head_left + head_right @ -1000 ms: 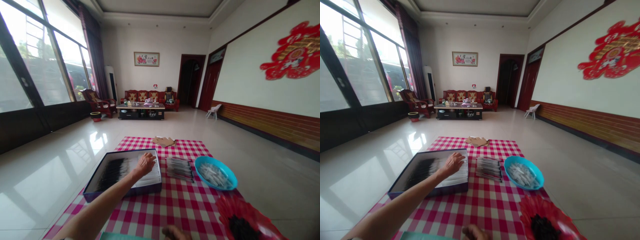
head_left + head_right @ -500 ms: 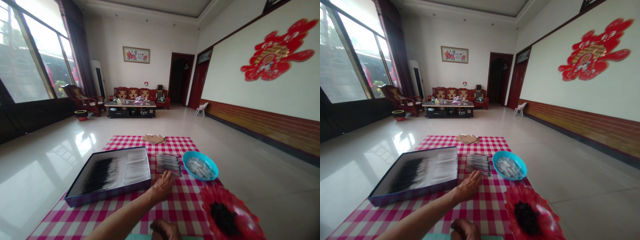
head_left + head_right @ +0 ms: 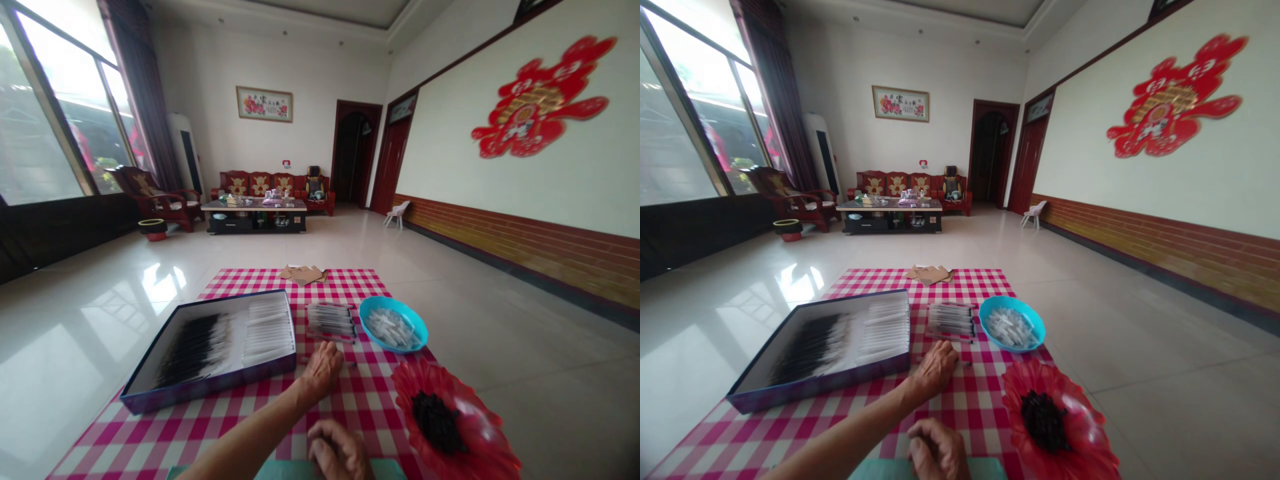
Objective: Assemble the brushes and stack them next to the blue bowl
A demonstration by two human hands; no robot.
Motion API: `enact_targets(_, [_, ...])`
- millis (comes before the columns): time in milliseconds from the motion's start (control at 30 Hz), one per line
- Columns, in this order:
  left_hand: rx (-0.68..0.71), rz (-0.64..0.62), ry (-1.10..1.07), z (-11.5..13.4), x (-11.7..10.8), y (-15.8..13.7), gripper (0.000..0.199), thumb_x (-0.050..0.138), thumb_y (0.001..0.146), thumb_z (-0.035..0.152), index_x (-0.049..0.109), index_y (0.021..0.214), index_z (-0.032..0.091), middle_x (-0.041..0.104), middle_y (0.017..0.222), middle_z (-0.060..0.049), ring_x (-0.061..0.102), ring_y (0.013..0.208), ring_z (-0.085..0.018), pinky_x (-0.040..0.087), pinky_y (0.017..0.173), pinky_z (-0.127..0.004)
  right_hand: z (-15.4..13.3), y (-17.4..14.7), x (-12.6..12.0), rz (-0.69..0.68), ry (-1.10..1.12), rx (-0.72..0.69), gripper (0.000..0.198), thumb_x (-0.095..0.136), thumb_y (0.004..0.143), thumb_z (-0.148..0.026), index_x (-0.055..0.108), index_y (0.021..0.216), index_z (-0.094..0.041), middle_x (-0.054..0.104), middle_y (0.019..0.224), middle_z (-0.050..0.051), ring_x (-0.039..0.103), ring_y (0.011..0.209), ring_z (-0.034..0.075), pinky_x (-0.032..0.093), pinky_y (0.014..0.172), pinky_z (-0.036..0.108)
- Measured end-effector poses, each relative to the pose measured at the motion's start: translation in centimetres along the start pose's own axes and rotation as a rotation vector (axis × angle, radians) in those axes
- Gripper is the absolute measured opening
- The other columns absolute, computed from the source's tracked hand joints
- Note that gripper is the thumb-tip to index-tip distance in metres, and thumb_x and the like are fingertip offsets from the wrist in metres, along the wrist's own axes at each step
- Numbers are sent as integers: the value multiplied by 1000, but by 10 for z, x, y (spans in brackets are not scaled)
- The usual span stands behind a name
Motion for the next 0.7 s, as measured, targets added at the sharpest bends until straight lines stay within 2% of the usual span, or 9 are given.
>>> enact_targets(67, [18,18,-8,5,-3,-11,16,38,85,12,52,90,17,54,90,-7,48,84,-20,39,79,-34,3,5,-15,217,45,-17,39,51,78,-53,65,89,-17,67,66,4,60,54,15,47,49,21])
enact_targets(133, [39,66,-21,11,-9,-27,16,37,86,12,50,93,17,53,88,-6,48,82,-19,38,77,-33,5,11,-33,436,30,-29,44,55,76,-55,63,97,-17,69,83,9,65,70,19,53,61,24])
enact_targets(200, [41,133,-38,16,-16,-45,16,36,87,13,49,92,19,53,85,-5,48,78,-19,39,72,-31,8,18,-48,574,-31,-32,51,58,72,-58,62,100,-16,69,94,13,66,84,23,54,71,28])
enact_targets(233, [30,164,-46,18,-19,-54,16,35,87,13,49,90,20,53,83,-4,47,76,-18,39,69,-30,9,22,-53,602,-70,-20,53,59,71,-59,62,100,-15,69,97,14,66,88,25,54,74,30])
enact_targets(300, [-10,199,-59,20,-25,-70,16,34,89,16,48,84,21,52,79,-4,47,73,-18,38,63,-29,11,26,-58,575,-137,9,54,58,69,-62,65,95,-15,71,94,15,66,88,27,54,75,31])
enact_targets(400, [-54,209,-68,21,-30,-85,16,35,90,19,47,81,23,53,77,-3,47,71,-17,37,61,-29,11,29,-54,442,-181,3,50,57,71,-61,70,86,-16,73,87,13,68,82,26,54,74,31])
enact_targets(533, [-48,205,-77,21,-30,-93,16,37,90,19,47,80,23,54,76,-3,47,70,-17,38,63,-30,11,28,-52,358,-195,3,45,58,72,-58,72,83,-17,74,82,11,69,78,25,55,69,28])
enact_targets(700, [-49,218,-104,25,-26,-96,12,39,90,21,51,90,24,55,78,-3,49,74,-18,39,65,-31,8,30,-54,297,-230,-7,45,56,73,-59,73,78,-18,74,76,9,69,72,24,55,64,26])
Point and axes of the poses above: each hand's wrist, its own y-axis towards the middle knuckle, its own x-axis out of the palm, z = x × y, the point moved 1 cm from there along y, towards the middle knuckle
